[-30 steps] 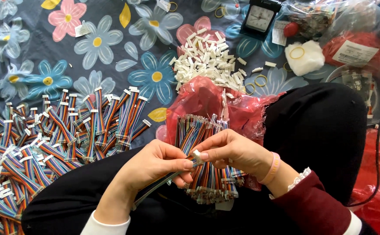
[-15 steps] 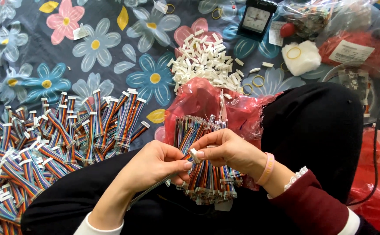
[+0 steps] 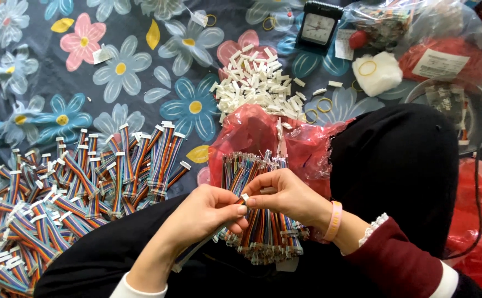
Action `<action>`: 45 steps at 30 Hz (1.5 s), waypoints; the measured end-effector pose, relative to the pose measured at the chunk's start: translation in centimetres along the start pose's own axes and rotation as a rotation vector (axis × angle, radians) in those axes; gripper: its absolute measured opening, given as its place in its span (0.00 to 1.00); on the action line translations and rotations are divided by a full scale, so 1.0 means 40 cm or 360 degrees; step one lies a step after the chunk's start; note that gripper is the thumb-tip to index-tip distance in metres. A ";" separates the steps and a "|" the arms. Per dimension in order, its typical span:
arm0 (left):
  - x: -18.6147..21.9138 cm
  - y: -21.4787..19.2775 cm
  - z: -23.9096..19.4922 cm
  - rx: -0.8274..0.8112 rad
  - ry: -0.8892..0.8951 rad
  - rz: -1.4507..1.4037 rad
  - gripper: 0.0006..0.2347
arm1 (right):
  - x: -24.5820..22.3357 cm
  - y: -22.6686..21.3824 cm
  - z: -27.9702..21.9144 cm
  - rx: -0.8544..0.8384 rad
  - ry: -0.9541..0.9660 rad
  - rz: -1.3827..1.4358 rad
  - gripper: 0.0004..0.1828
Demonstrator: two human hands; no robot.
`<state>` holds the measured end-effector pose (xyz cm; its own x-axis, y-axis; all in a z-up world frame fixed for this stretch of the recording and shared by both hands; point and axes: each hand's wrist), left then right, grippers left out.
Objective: Attaching small plastic connectors to the ends of ribbon cables
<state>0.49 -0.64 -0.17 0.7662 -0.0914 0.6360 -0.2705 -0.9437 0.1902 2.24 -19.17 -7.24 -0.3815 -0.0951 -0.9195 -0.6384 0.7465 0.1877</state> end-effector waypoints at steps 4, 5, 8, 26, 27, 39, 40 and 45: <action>0.014 -0.008 -0.026 0.0093 -0.0082 -0.0052 0.10 | -0.011 0.006 0.000 0.0056 0.0012 0.0094 0.11; 0.004 -0.011 -0.023 0.0120 -0.0029 0.0008 0.09 | -0.007 0.008 0.000 0.0055 -0.0030 0.0032 0.11; 0.008 0.000 -0.019 0.0171 -0.0015 0.0188 0.09 | -0.008 0.013 -0.002 0.0100 -0.0049 -0.0137 0.10; 0.026 0.050 -0.020 0.0616 0.0108 0.1315 0.11 | 0.032 0.011 0.012 0.0227 0.0151 0.0453 0.10; 0.026 0.059 -0.016 0.0661 0.0100 0.1278 0.11 | 0.042 0.012 0.013 0.0277 0.0157 0.0526 0.09; 0.104 -0.027 -0.060 0.0531 0.0372 0.1225 0.10 | -0.016 0.000 0.021 0.0500 0.0248 0.0578 0.09; 0.083 -0.096 -0.064 0.0541 0.0372 0.1227 0.10 | -0.011 -0.024 0.031 0.0491 0.0243 0.0579 0.09; -0.042 -0.223 -0.077 0.1284 0.0527 0.2158 0.14 | -0.006 -0.083 0.060 0.0954 0.0330 0.1320 0.20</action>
<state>-0.18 8.89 -0.62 0.0475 -0.9882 0.1457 -0.1664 -0.1517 -0.9743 6.05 -20.05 -8.47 -0.6919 0.5278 -0.4927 0.2911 0.8284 0.4786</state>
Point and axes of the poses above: each hand's wrist, its own z-axis towards the middle knuckle, its own y-axis out of the palm, x = y × z, and after that the axes turned 15 degrees about -z, right-handed
